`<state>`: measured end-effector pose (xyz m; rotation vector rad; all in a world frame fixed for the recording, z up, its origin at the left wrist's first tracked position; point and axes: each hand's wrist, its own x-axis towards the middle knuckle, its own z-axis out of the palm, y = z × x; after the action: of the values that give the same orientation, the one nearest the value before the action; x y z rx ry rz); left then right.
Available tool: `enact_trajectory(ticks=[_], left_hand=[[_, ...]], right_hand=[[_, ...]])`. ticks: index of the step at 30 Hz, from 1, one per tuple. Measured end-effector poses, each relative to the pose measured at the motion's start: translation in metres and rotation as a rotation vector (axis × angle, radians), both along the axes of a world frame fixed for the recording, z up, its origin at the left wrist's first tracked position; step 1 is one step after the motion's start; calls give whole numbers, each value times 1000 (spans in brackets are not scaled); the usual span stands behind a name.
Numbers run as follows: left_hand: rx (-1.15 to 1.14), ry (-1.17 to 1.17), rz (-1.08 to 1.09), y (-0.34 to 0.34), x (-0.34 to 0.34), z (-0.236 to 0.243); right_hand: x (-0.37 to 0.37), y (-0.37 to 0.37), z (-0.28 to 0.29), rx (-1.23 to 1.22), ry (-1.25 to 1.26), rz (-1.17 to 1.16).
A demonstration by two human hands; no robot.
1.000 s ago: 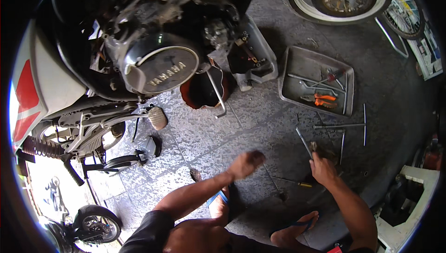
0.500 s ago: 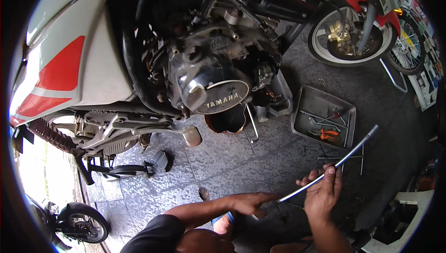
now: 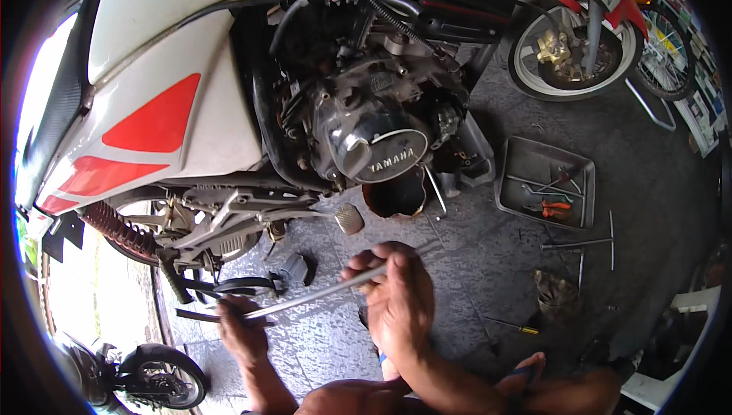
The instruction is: The person removes the motorcycle kickstarter lever using a wrench and an impact tool. The person then loosens and removes the engine cover bolts using a hex wrench and a pipe extension, disconnects a cable, and pulls off the engine cover.
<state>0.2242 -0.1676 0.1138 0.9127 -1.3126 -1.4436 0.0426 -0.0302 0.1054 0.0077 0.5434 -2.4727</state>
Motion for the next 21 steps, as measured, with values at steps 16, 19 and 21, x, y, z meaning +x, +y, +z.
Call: enact_trajectory(ticks=[16, 19, 21], left_hand=[[-546, -474, -129, 11, -47, 44], [-503, -453, -143, 14, -54, 43], [-489, -446, -122, 14, -55, 41]], right_hand=[[-35, -7, -52, -58, -244, 111], [-41, -4, -53, -76, -218, 111], [-43, -4, -52, -71, -209, 114]])
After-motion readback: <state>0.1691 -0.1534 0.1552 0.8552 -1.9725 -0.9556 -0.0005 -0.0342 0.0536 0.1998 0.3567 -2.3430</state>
